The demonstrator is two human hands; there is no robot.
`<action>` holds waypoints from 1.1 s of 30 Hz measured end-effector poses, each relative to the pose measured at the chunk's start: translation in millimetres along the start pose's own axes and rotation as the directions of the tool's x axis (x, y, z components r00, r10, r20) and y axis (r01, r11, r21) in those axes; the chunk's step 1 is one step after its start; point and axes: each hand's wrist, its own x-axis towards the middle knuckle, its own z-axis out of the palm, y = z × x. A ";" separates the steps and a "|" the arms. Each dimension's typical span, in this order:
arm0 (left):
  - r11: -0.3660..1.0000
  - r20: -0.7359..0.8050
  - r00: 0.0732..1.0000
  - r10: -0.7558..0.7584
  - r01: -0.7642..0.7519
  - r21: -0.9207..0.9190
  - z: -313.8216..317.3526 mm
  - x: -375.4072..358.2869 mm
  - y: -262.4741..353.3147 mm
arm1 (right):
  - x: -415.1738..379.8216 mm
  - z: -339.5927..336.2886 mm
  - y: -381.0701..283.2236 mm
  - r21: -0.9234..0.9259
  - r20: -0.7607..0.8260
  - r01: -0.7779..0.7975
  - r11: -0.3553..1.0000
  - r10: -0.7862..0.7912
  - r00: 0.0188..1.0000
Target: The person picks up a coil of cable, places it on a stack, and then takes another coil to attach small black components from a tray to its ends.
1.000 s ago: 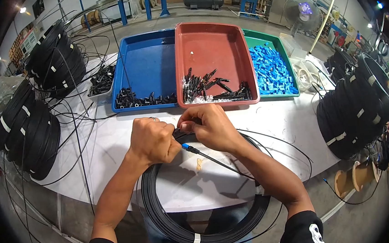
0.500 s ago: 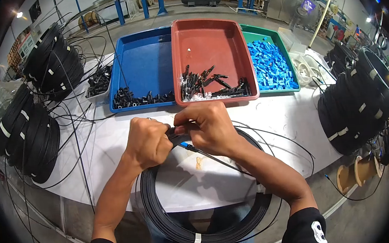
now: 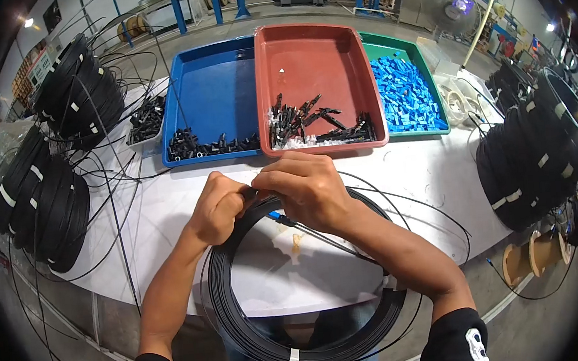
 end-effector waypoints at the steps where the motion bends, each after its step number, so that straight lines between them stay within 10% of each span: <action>1: 0.995 0.060 0.994 -0.097 0.098 -0.026 -2.6 1.5 3.1 | -0.9 -3.4 -1.8 -0.018 0.051 -0.069 0.997 0.070 0.996; 5: 0.848 0.076 0.994 0.072 -0.101 0.520 2.7 -1.8 6.2 | 5.0 -9.2 -8.4 0.074 0.244 -0.460 0.885 0.431 0.869; 8: 0.865 0.140 0.988 0.063 -0.124 0.487 -1.3 -1.9 -1.4 | 2.6 -6.2 -5.7 0.218 0.337 -0.646 0.732 0.565 0.754; 12: 0.964 0.317 0.944 -0.094 0.166 -0.206 -28.5 4.2 -16.0 | -1.2 3.0 -9.8 0.100 0.153 -0.231 0.968 0.215 0.965; 14: 0.932 0.327 0.937 -0.119 0.219 -0.288 -22.6 0.6 -19.3 | -3.1 7.4 0.7 -0.075 0.009 0.208 0.975 -0.208 0.978; 16: 0.885 0.338 0.930 -0.142 0.272 -0.379 -13.2 -2.3 -17.9 | -6.8 8.5 6.8 -0.128 -0.015 0.293 0.947 -0.298 0.955; 20: 0.964 0.266 0.958 -0.110 0.168 -0.205 -12.1 -2.2 -9.4 | -7.5 1.4 -5.0 0.001 0.086 0.041 0.999 -0.041 0.995; 22: 0.977 0.311 0.942 -0.125 0.172 -0.128 -13.8 -5.0 -12.2 | -0.5 2.4 -21.8 0.240 0.190 -0.606 0.759 0.575 0.796; 26: 0.996 0.193 0.981 0.034 -0.018 -0.088 -5.5 -13.1 -28.2 | 5.5 -3.1 -24.3 0.207 0.264 -0.702 0.681 0.652 0.711; 29: 0.955 0.274 0.952 -0.139 0.201 -0.216 -11.2 -7.5 -15.7 | 0.1 3.7 -13.9 0.075 0.146 -0.240 0.968 0.227 0.963; 33: 0.899 0.499 0.826 -0.261 0.397 -0.187 -19.5 -4.6 -35.2 | -2.8 -0.7 -5.7 -0.031 0.307 0.038 0.999 -0.027 0.951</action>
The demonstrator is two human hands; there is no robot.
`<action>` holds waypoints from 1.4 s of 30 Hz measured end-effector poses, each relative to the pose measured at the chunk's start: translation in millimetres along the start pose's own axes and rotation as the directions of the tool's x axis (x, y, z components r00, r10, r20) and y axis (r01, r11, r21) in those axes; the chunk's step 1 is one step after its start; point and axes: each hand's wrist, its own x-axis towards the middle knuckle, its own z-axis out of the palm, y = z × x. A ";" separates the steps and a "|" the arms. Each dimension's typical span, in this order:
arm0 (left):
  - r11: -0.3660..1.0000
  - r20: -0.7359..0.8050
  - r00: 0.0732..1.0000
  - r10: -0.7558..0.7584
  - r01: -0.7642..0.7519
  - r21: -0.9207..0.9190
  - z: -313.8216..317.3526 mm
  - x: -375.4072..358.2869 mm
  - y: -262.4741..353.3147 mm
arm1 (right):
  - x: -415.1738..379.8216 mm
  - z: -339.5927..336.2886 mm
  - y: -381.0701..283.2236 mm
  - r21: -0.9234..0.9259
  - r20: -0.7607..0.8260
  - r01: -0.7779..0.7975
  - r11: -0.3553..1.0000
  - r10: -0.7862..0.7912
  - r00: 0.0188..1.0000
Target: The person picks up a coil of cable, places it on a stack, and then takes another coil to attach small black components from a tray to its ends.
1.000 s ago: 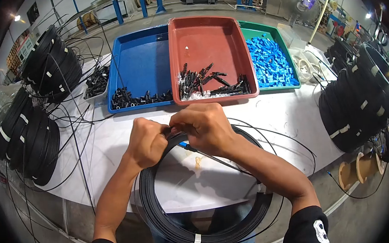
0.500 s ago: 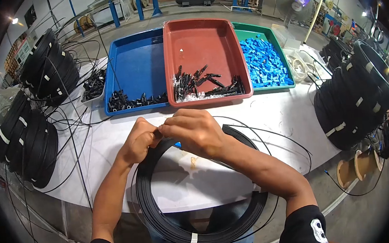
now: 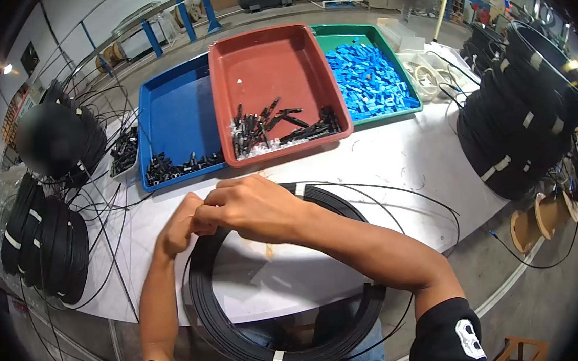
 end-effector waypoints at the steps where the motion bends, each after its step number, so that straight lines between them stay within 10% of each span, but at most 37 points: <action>1: 0.984 0.016 0.984 -0.179 0.179 0.028 -0.5 1.1 7.5 | -0.3 -4.3 6.2 -0.004 0.024 0.005 1.000 -0.005 1.000; 3: 0.958 -0.174 0.984 -0.032 -0.019 -0.286 -13.6 7.1 22.9 | -3.3 -14.5 28.1 -0.087 -0.134 0.079 0.993 -0.090 0.987; 6: 0.967 -0.472 0.879 0.067 -0.174 -0.187 -21.4 26.7 2.0 | -13.7 -42.5 59.7 -0.132 -0.250 -0.195 0.972 0.158 0.955; 13: 0.766 -0.128 0.979 0.160 -0.041 0.641 -11.3 106.0 -0.1 | -85.4 -40.1 136.4 -0.353 -0.349 -0.483 0.801 0.365 0.863; 17: 0.580 -0.056 0.984 0.171 -0.055 0.813 -0.2 155.2 -12.0 | -91.5 -34.5 138.9 -0.396 -0.295 -0.508 0.765 0.418 0.859; 42: 0.333 0.236 0.971 0.034 -0.233 0.913 -10.7 192.4 -20.7 | -88.5 -38.8 135.4 -0.210 -0.330 -0.436 0.875 0.356 0.874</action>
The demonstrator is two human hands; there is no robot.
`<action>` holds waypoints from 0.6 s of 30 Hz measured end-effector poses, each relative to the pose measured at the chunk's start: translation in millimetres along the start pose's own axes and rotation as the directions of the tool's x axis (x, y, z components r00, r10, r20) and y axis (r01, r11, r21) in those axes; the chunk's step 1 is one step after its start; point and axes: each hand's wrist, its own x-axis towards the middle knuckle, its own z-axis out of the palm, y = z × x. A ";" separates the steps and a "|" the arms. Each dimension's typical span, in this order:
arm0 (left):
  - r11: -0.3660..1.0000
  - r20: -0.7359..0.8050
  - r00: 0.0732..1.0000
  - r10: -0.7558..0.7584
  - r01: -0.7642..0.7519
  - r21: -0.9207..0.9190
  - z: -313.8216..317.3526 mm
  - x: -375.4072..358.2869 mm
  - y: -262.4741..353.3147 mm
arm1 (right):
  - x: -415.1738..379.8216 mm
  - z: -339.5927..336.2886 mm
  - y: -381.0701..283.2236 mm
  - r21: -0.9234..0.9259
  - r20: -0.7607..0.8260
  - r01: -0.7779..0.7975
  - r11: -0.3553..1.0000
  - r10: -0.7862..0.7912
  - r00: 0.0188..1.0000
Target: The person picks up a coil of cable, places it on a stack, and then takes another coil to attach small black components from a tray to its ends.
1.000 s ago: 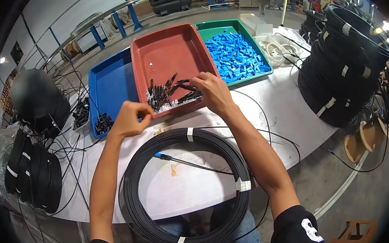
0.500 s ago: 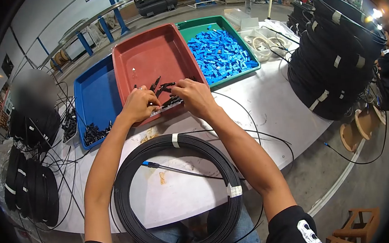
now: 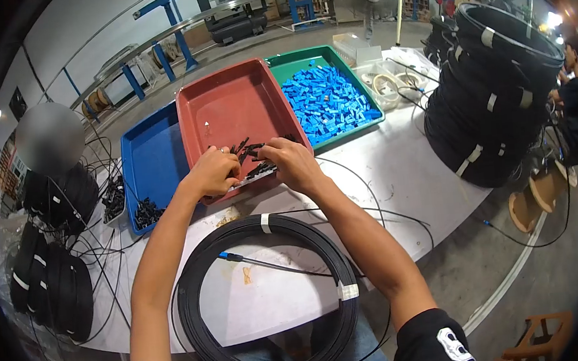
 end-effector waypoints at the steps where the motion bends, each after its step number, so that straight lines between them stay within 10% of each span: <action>1: 0.997 0.001 0.999 0.035 -0.035 -0.067 -0.3 -3.5 -0.1 | 0.1 1.1 0.6 0.028 0.004 -0.020 0.999 0.020 1.000; 16: 0.975 -0.025 1.000 -0.014 0.009 -0.223 12.2 -7.2 -4.9 | -1.6 2.2 -0.2 0.006 0.035 -0.119 0.993 0.118 0.992; 18: 0.961 -0.287 0.958 -0.009 -0.071 -0.268 14.7 -8.8 -4.1 | -2.5 5.0 4.0 0.013 -0.017 -0.058 0.998 0.058 0.998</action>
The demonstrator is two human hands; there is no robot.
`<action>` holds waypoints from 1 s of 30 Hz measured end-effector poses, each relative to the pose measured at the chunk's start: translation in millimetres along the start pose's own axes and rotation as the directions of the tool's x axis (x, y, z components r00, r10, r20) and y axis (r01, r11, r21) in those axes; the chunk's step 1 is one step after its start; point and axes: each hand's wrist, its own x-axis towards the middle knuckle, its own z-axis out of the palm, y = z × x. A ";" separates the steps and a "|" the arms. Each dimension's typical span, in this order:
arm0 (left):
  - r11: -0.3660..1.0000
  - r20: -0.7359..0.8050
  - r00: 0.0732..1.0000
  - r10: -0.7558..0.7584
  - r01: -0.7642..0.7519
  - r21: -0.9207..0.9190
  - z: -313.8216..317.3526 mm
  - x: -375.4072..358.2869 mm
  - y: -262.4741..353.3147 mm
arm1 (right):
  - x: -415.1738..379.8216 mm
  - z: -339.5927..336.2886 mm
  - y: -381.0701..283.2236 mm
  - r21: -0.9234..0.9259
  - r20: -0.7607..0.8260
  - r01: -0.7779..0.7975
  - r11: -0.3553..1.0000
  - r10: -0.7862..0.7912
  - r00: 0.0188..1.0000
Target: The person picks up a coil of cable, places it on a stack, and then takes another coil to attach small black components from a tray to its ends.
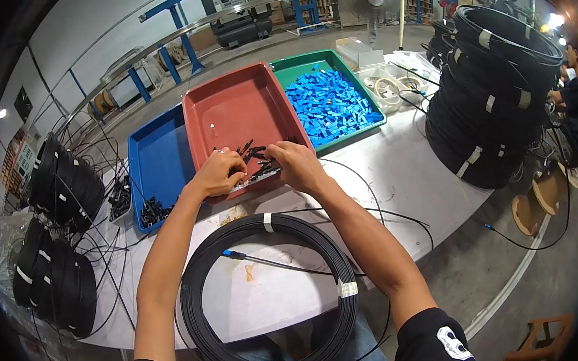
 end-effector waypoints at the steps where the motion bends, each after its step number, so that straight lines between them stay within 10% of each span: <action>1: 1.000 0.003 1.000 0.008 -0.008 0.003 -1.4 0.6 2.2 | -1.1 -0.9 -0.4 -0.003 -0.009 -0.003 1.000 0.003 1.000; 6: 0.714 0.018 0.919 -0.393 0.318 -0.624 -27.4 -13.3 22.4 | 0.3 -7.6 -16.2 0.004 0.038 0.043 0.999 -0.043 0.998; 9: 0.542 -0.056 0.930 -0.362 0.161 -0.825 -26.6 -32.5 20.6 | 3.8 -7.9 -22.5 0.027 0.095 0.059 0.998 -0.062 0.994; 19: 0.215 -0.265 0.805 -0.530 -0.175 -0.961 1.9 -65.0 31.5 | 7.3 -0.6 -52.5 0.202 -0.093 0.242 0.949 -0.227 0.969; 30: 0.314 -0.264 0.791 -0.552 -0.097 -0.945 5.7 -64.8 45.6 | 9.6 -2.2 -65.9 0.224 -0.046 0.213 0.951 -0.208 0.977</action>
